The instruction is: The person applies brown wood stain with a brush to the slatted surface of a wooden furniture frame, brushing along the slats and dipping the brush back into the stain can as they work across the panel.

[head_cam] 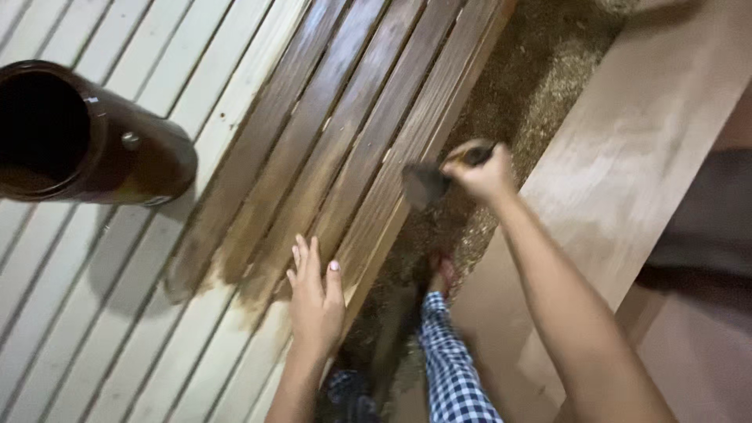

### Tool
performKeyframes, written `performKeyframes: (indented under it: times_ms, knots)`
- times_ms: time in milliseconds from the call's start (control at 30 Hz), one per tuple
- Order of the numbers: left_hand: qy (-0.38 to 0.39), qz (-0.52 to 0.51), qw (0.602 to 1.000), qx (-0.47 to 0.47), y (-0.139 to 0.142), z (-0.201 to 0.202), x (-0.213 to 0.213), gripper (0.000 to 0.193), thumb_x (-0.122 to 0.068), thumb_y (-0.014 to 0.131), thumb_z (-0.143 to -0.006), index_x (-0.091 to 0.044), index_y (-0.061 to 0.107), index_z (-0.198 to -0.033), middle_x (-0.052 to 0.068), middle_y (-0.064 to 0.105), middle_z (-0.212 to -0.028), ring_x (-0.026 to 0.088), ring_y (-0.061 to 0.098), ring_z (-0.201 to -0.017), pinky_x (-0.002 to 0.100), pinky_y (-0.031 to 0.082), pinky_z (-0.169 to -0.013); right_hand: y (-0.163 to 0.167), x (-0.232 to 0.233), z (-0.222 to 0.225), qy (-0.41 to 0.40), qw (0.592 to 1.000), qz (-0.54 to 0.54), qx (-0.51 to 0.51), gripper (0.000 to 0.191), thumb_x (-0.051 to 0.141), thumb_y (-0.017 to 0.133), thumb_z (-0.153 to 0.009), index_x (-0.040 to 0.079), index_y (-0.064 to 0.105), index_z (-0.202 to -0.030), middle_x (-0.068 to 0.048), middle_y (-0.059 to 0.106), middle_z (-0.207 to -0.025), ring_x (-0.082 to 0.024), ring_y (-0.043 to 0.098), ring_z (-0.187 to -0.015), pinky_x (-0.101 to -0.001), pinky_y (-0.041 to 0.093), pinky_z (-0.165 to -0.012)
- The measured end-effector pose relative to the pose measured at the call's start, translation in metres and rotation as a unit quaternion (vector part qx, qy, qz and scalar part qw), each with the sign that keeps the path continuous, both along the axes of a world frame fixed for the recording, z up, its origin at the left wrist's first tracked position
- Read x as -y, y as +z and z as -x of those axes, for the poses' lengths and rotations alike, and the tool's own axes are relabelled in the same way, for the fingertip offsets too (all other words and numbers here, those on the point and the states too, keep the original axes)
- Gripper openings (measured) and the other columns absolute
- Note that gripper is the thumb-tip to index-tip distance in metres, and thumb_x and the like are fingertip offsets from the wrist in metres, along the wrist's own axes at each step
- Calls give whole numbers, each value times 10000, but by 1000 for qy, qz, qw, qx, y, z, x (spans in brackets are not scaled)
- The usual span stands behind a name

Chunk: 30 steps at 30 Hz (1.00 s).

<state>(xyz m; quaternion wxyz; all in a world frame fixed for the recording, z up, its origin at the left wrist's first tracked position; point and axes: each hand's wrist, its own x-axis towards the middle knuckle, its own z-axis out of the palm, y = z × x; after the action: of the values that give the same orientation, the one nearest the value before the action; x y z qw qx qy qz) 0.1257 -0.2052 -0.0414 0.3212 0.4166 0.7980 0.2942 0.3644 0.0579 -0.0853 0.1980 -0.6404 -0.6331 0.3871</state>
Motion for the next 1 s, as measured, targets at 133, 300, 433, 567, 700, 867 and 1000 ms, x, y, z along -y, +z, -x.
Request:
performKeyframes:
  times_ms: [133, 300, 433, 567, 700, 867, 1000]
  knots:
    - [47, -8, 999, 6, -10, -23, -67, 620, -287, 466, -1026, 7, 342, -1558, 212, 193, -1688, 368, 154, -1571, 534, 87, -1241, 16, -119, -31, -2, 994, -68, 83, 192, 178, 919, -796, 174, 805, -950, -39, 778, -927, -180, 712, -787, -395, 596, -734]
    - [120, -4, 993, 9, -23, -33, -111, 620, -287, 466, -1029, 10, 347, -1560, 219, 201, -1688, 366, 156, -1579, 535, 88, -1244, 64, -214, -26, 249, 952, -148, 97, 191, 60, 826, -893, 161, 809, -1054, -44, 785, -1043, -176, 747, -899, -334, 622, -827]
    - [177, 34, 984, -8, -24, -26, -112, 610, -294, 434, -1050, 10, 316, -1565, 219, 169, -1692, 364, 132, -1582, 539, 69, -1243, 76, -219, 54, 414, 887, 51, 196, 210, 81, 832, -817, 176, 812, -1004, -31, 802, -970, -224, 747, -844, -398, 625, -774]
    - [263, 81, 961, -8, -21, -4, -86, 595, -304, 393, -1065, -13, 300, -1576, 203, 138, -1698, 365, 119, -1569, 543, 73, -1238, 37, -144, 159, 682, 667, 28, 298, 163, 187, 756, -824, 234, 819, -966, -45, 799, -919, -239, 762, -805, -411, 630, -768]
    - [374, 126, 919, -11, -16, 30, -44, 555, -294, 379, -1075, -31, 349, -1563, 180, 170, -1715, 353, 186, -1562, 544, 106, -1223, 8, -42, 209, 780, 573, 11, 251, 279, 397, 724, -900, 136, 772, -815, -128, 765, -816, -305, 747, -737, -449, 618, -755]
    - [446, 16, 892, -73, -5, 58, 8, 538, -259, 435, -1092, 26, 410, -1547, 236, 275, -1677, 371, 226, -1589, 464, 199, -1273, -22, 83, 263, 814, 580, 33, 21, 244, 300, 815, -717, 81, 732, -788, -184, 741, -807, -368, 722, -762, -468, 597, -741]
    - [497, -5, 866, -58, 2, 70, 44, 538, -263, 406, -1107, 19, 383, -1564, 232, 256, -1691, 369, 197, -1600, 432, 228, -1266, -51, 132, 269, 770, 602, 91, -190, 288, 228, 834, -709, 65, 748, -930, -173, 753, -906, -363, 728, -838, -460, 583, -753]
